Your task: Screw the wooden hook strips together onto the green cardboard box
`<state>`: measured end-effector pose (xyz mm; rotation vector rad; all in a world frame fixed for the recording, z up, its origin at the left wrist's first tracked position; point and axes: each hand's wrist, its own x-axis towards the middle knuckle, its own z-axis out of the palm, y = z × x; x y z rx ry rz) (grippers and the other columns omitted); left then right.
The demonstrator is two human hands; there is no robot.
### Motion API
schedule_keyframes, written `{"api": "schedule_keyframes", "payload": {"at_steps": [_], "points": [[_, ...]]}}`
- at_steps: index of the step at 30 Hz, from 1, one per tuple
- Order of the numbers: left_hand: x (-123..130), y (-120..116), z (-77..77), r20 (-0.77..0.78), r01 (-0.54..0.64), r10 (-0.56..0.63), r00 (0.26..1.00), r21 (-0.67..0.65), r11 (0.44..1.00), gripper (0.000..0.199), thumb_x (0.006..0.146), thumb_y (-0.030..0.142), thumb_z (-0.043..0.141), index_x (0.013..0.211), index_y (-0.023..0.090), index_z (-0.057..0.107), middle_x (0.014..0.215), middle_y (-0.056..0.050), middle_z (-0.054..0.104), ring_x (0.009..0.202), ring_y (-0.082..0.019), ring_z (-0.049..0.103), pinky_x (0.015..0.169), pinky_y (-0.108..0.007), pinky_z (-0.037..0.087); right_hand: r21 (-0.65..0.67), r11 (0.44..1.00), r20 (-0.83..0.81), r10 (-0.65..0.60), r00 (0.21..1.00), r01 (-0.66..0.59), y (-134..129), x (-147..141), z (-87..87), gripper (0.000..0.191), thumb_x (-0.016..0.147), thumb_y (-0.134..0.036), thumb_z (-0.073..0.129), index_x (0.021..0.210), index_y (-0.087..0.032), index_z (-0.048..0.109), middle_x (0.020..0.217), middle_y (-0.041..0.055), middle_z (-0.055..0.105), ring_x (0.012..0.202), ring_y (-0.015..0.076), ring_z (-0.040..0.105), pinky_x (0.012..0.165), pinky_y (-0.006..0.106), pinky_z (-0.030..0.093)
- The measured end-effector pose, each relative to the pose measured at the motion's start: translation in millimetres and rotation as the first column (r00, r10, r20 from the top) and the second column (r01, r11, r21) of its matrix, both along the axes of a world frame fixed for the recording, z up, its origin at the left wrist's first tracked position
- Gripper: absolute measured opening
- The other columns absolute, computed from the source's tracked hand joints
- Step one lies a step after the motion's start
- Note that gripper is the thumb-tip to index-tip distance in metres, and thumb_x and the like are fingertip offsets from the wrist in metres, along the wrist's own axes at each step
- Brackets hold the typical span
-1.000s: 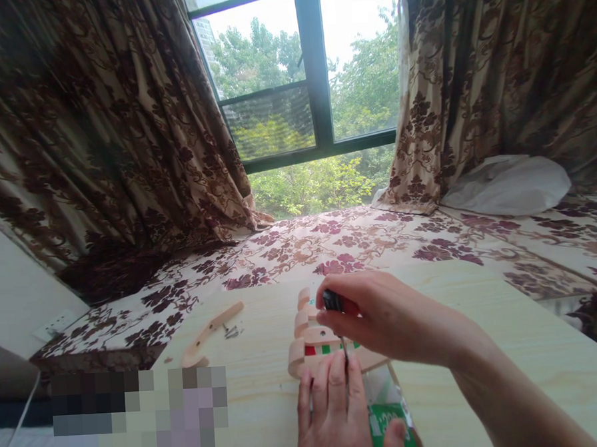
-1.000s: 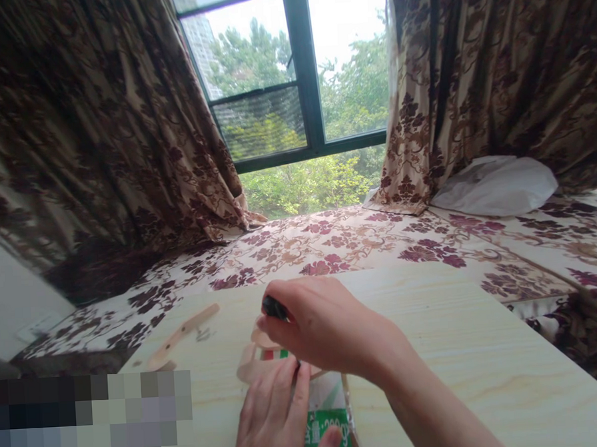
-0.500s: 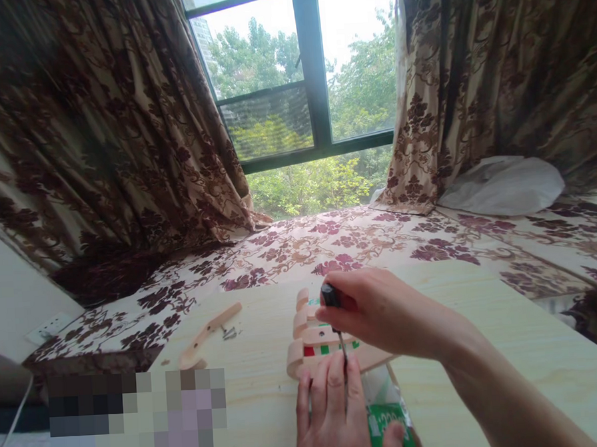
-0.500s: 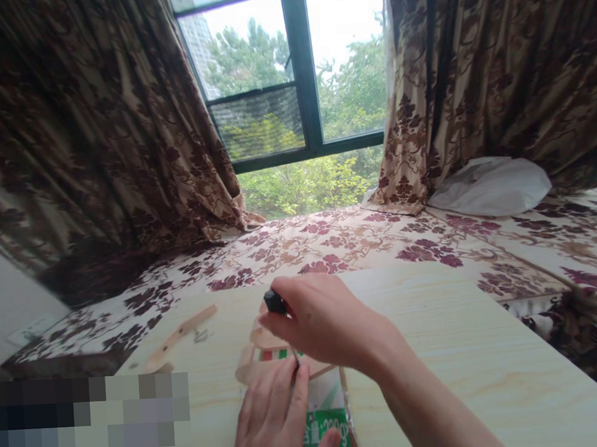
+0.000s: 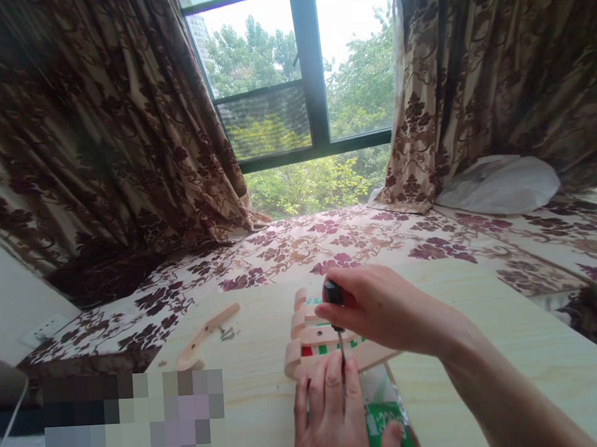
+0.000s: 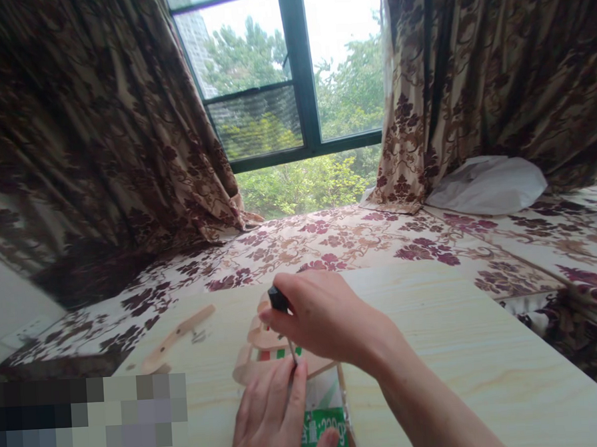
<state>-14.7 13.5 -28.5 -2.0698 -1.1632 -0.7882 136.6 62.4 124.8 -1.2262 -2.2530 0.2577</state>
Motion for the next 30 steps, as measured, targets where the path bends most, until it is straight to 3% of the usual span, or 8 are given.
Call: {"api": "schedule_keyframes", "payload": {"at_steps": [6, 13, 17, 19, 25, 30], "points": [[0.0, 0.4, -2.0, -0.047, -0.016, 0.017, 0.999, 0.015, 1.0, 0.059, 0.075, 0.046, 0.043, 0.124, 0.014, 0.048, 0.118, -0.009, 0.059, 0.112, -0.025, 0.047, 0.097, -0.041, 0.029, -0.083, 0.983, -0.047, 0.161, 0.986, -0.164, -4.4, -0.2, 4.3, 0.012, 0.083, -0.027, 0.053, 0.073, -0.019, 0.051, 0.062, -0.0041, 0.05, 0.056, 0.0081, 0.038, 0.052, 0.023, 0.024], [0.9, -0.6, -0.9, -0.018, -0.017, 0.017, 1.0, 0.001, 1.0, 0.058, 0.075, 0.045, 0.044, 0.124, 0.015, 0.048, 0.118, -0.008, 0.059, 0.113, -0.024, 0.047, 0.097, -0.04, 0.029, -0.043, 0.996, -0.058, 0.078, 0.995, -0.08, -1.0, -2.3, 0.2, 0.023, 0.082, -0.031, 0.055, 0.066, -0.017, 0.047, 0.057, -0.0038, 0.046, 0.053, 0.0082, 0.033, 0.05, 0.024, 0.022], [-0.1, -0.8, -0.7, -0.032, -0.017, 0.016, 0.999, -0.007, 1.0, 0.058, 0.074, 0.044, 0.044, 0.124, 0.015, 0.049, 0.118, -0.008, 0.059, 0.112, -0.024, 0.047, 0.095, -0.04, 0.03, -0.078, 0.982, -0.081, 0.167, 0.983, -0.173, -4.9, -1.2, 2.1, 0.007, 0.081, -0.024, 0.054, 0.075, -0.019, 0.053, 0.061, -0.0048, 0.048, 0.055, 0.0076, 0.037, 0.051, 0.022, 0.024], [-0.7, -0.9, -0.6, -0.044, -0.014, 0.013, 0.999, -0.013, 1.0, 0.058, 0.074, 0.044, 0.045, 0.124, 0.015, 0.048, 0.119, -0.008, 0.058, 0.113, -0.024, 0.046, 0.096, -0.04, 0.03, -0.094, 0.978, -0.083, 0.179, 0.98, -0.186, -6.1, -1.4, 2.6, 0.009, 0.082, -0.024, 0.052, 0.074, -0.019, 0.051, 0.062, -0.0048, 0.048, 0.055, 0.0076, 0.037, 0.051, 0.022, 0.024], [-1.3, -1.1, -0.2, -0.051, -0.012, 0.011, 0.999, -0.025, 1.0, 0.062, 0.075, 0.046, 0.046, 0.128, 0.014, 0.044, 0.122, -0.008, 0.056, 0.115, -0.023, 0.044, 0.097, -0.041, 0.028, -0.01, 1.0, -0.014, 0.01, 1.0, -0.01, 0.0, -1.3, -1.0, 0.027, 0.084, -0.036, 0.053, 0.066, -0.018, 0.043, 0.057, -0.0034, 0.046, 0.055, 0.0087, 0.034, 0.052, 0.024, 0.022], [-2.4, -1.1, 0.2, -0.071, -0.008, 0.007, 0.997, -0.018, 1.0, 0.062, 0.075, 0.046, 0.047, 0.127, 0.013, 0.046, 0.122, -0.008, 0.056, 0.116, -0.025, 0.042, 0.096, -0.041, 0.029, -0.045, 0.993, -0.027, 0.109, 0.994, -0.11, -3.5, -1.8, 1.9, 0.016, 0.085, -0.032, 0.051, 0.075, -0.02, 0.049, 0.065, -0.0032, 0.052, 0.058, 0.0089, 0.038, 0.054, 0.023, 0.025]]}}
